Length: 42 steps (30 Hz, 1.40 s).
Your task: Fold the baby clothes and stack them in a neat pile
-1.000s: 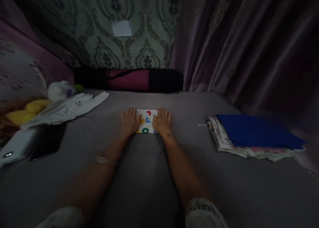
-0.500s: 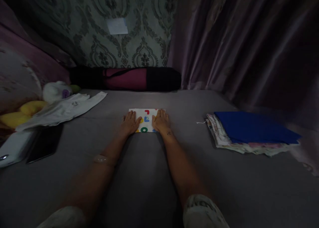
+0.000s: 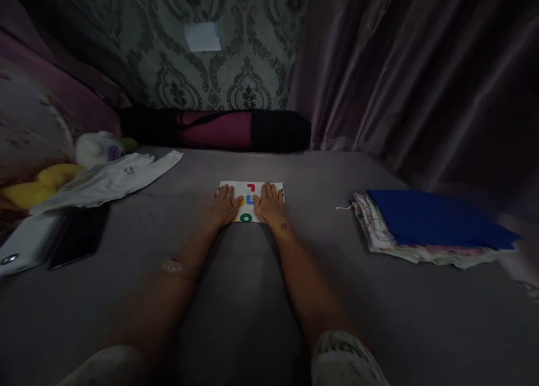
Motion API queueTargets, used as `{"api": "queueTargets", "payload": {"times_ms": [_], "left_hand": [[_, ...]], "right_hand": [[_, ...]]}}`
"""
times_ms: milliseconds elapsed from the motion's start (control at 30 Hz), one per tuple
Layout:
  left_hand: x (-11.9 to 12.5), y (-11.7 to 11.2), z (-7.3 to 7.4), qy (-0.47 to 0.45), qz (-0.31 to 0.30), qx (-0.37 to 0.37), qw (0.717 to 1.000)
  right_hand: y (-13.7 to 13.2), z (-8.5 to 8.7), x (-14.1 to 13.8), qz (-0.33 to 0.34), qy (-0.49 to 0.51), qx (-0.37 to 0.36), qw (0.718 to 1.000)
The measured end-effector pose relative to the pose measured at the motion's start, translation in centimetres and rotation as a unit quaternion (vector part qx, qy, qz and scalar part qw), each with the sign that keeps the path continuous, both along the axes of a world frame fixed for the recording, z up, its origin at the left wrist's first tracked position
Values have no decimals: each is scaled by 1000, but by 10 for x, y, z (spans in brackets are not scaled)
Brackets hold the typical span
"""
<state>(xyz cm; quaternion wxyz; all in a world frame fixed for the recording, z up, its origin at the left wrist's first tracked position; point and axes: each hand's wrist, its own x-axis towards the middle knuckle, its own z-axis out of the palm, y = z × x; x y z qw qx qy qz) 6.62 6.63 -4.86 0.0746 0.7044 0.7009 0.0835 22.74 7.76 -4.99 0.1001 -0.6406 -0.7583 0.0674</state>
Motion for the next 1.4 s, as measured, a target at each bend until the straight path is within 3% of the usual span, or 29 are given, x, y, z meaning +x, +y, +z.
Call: {"api": "queueTargets", "payload": {"times_ms": [233,467,567,700,900,1000,1133,1267,1400], "left_hand": [[0,-2,0,5,-2,23,1000],[4,-5,9,9,-22,159,987],[5,-2,3,14,-37,124,992],[4,0,-5,9,-38,59,998],[0,5,-7,-69,-33,76,994],[-6,11,-2,-198,-11,120,973],[-17,13,10,-354,63,159,919],[-25,11,18,-415,121,180,884],[-28,13,20,-446,144,169,867]], "right_hand": [[1,3,1,0,-4,-8,1000],[-7,13,-4,26,10,41,999],[-12,15,-13,64,17,70,995],[-16,9,-21,84,14,27,996],[-14,7,-20,80,8,4,997],[-12,14,-20,77,-3,-27,997],[-7,26,-30,66,-33,-69,995],[-1,25,-46,72,-41,-7,997],[2,14,-55,62,-28,-22,997]]}}
